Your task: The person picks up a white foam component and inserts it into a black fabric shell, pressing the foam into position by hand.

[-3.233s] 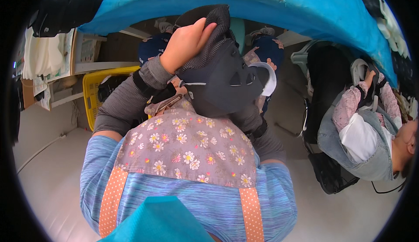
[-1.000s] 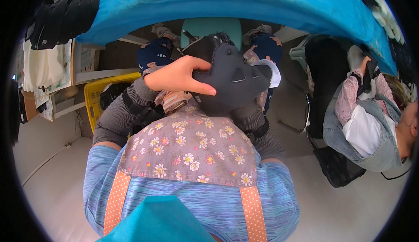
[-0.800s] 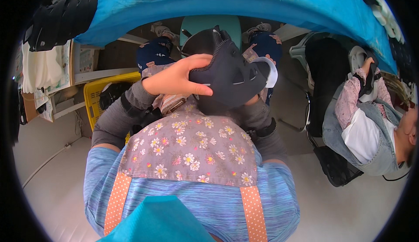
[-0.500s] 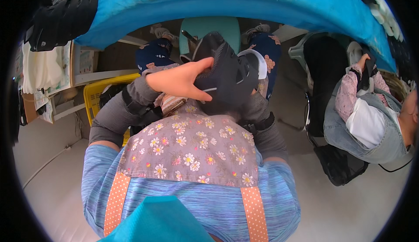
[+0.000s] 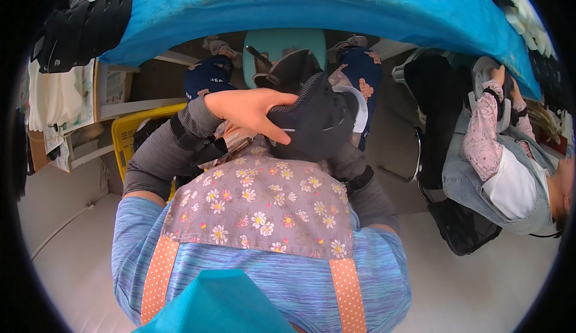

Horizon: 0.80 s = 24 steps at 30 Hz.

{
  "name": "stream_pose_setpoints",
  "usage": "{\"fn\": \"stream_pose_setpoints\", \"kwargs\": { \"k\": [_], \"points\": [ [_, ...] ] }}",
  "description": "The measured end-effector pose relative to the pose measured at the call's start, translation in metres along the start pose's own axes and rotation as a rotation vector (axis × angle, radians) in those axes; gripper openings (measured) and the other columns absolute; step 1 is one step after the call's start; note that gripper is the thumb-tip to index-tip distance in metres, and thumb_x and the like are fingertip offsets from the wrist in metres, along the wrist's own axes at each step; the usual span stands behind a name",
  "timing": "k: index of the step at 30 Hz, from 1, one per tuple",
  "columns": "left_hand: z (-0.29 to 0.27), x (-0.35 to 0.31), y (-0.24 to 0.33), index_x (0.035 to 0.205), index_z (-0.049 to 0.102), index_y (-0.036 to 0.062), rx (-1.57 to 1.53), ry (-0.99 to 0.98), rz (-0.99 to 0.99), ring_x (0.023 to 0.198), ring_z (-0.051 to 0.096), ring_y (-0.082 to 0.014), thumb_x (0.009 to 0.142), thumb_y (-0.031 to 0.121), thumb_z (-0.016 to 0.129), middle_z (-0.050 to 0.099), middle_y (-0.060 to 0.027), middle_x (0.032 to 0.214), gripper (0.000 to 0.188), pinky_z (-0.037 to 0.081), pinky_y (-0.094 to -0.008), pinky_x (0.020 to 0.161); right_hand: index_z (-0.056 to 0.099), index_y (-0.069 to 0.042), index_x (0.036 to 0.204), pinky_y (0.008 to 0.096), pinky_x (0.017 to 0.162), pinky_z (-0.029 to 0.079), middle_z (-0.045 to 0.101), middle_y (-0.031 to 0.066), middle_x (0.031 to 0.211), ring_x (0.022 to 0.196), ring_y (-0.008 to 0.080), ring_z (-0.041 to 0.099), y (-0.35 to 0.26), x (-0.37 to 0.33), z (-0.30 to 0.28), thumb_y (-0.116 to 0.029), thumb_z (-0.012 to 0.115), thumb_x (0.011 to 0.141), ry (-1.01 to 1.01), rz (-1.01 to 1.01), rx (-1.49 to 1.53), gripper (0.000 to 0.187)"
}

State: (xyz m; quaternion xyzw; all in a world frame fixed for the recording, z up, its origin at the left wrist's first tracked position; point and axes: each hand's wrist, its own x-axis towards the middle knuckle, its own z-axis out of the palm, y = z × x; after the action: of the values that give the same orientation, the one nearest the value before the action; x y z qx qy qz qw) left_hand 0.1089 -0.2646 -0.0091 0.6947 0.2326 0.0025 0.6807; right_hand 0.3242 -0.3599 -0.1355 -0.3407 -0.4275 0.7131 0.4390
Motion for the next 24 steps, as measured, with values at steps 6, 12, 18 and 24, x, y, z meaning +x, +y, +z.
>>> {"fn": "stream_pose_setpoints", "kwargs": {
  "k": [6,12,18,24],
  "points": [
    [-0.013,0.011,-0.002,0.128,0.043,-0.0095,0.01,-0.282,-0.06,0.107,0.056,-0.0187,0.078,0.019,0.074,0.06,-0.0173,0.116,0.065,0.045,-0.0319,0.093,0.028,-0.003,0.147,0.0366,0.111,0.034,0.039,0.0132,0.145,0.133,0.024,0.04,0.0,0.002,-0.002,-0.017,0.046,0.101,-0.007,0.003,0.011,0.051],
    [-0.013,0.008,0.001,0.136,0.034,-0.0091,0.144,-0.316,0.011,0.12,0.047,-0.0225,0.077,0.026,0.074,0.05,-0.0196,0.13,0.079,0.038,-0.031,0.102,0.028,-0.003,0.147,0.0367,0.111,0.034,0.039,0.0132,0.145,0.133,0.024,0.039,0.006,0.001,-0.002,-0.016,0.046,0.101,-0.011,0.009,0.002,0.051],
    [-0.002,-0.002,-0.015,0.133,0.042,-0.0047,0.213,-0.126,-0.046,0.113,0.055,-0.0219,0.076,0.024,0.078,0.058,-0.0163,0.124,0.073,0.044,-0.0327,0.096,0.028,-0.002,0.146,0.0367,0.11,0.034,0.041,0.0134,0.143,0.132,0.0241,0.041,0.002,0.0,-0.004,-0.014,0.047,0.1,-0.006,0.008,-0.062,0.052],
    [0.001,-0.017,-0.024,0.135,0.044,-0.0037,0.043,-0.063,-0.053,0.119,0.053,-0.0231,0.075,0.031,0.079,0.056,-0.0176,0.129,0.078,0.042,-0.0322,0.1,0.028,-0.001,0.146,0.0368,0.109,0.035,0.043,0.0138,0.142,0.13,0.0244,0.042,-0.009,0.0,-0.015,-0.012,0.048,0.099,-0.044,-0.029,-0.353,0.052]
  ]
}}
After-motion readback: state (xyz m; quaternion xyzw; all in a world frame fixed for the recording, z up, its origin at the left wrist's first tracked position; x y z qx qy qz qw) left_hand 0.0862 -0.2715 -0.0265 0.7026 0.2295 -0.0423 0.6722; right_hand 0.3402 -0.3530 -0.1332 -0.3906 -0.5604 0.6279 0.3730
